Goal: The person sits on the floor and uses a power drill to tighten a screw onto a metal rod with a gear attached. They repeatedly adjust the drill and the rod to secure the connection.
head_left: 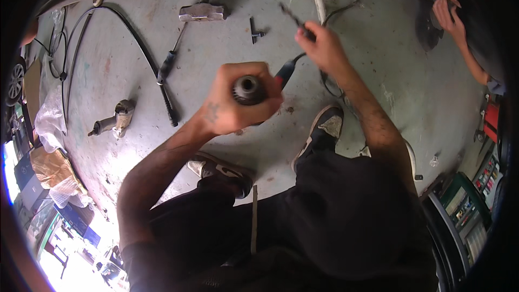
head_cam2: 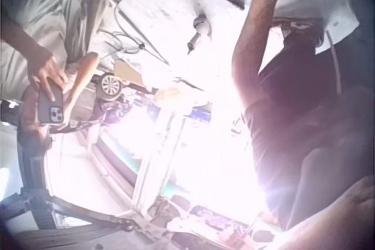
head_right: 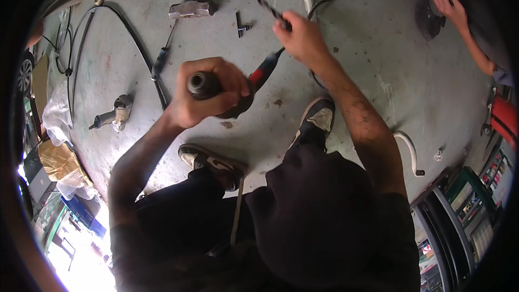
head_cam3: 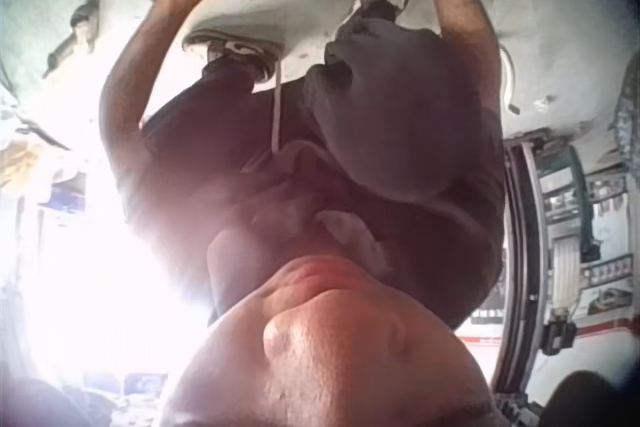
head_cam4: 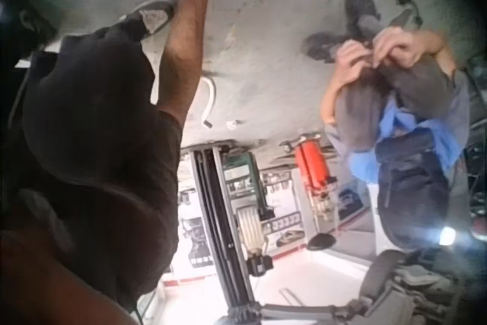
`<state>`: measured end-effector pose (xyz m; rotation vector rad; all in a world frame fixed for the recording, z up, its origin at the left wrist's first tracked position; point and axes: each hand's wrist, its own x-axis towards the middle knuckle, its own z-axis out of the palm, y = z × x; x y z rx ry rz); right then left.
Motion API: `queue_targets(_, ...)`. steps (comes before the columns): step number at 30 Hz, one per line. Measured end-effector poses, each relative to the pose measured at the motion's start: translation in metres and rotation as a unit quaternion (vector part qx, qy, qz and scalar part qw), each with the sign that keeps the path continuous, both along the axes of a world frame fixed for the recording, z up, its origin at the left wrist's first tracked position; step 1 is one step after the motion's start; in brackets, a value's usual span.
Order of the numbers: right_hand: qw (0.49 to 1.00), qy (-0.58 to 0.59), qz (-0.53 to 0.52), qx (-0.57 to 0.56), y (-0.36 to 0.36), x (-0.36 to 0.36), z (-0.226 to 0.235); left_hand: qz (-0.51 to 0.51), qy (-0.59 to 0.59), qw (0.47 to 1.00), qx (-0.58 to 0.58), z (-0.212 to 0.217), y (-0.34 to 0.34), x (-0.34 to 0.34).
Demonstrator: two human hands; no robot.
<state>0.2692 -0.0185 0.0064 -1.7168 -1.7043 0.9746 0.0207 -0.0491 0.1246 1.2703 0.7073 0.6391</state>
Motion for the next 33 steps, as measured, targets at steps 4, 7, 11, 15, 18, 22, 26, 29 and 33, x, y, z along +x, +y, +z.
queue_targets(4, 0.992, -0.118, 0.047, 0.019, 0.000, -0.004, -0.059, 0.032, 0.046, 0.980, -0.192, 0.007, 0.009, -0.035)
queue_targets(7, 0.958, -0.195, 0.096, 0.188, 0.008, -0.017, -0.058, 0.039, 0.055, 0.972, -0.226, 0.003, 0.004, -0.044)
queue_targets(11, 0.908, -0.174, 0.259, 0.280, 0.039, -0.067, -0.052, -0.005, 0.046, 0.981, -0.189, -0.004, -0.004, -0.045)
queue_targets(15, 0.828, -0.278, 0.422, 0.244, 0.071, -0.089, -0.075, -0.067, 0.042, 0.985, -0.155, -0.002, -0.003, -0.046)
queue_targets(18, 0.793, -0.329, 0.479, 0.182, 0.085, -0.086, -0.075, -0.062, 0.027, 0.985, -0.158, -0.002, -0.002, -0.051)
queue_targets(22, 0.791, -0.345, 0.484, 0.149, 0.089, -0.072, -0.077, -0.003, -0.035, 0.980, -0.196, -0.012, -0.001, -0.049)
queue_targets(26, 0.825, -0.309, 0.433, 0.192, 0.083, -0.065, -0.090, 0.017, -0.113, 0.959, -0.259, -0.020, 0.002, -0.041)
queue_targets(29, 0.844, -0.287, 0.403, 0.208, 0.072, -0.061, -0.095, -0.002, -0.143, 0.951, -0.276, -0.022, 0.003, -0.036)
queue_targets(33, 0.844, -0.333, 0.377, 0.186, 0.064, -0.062, -0.102, -0.032, -0.211, 0.934, -0.288, -0.017, 0.006, -0.034)
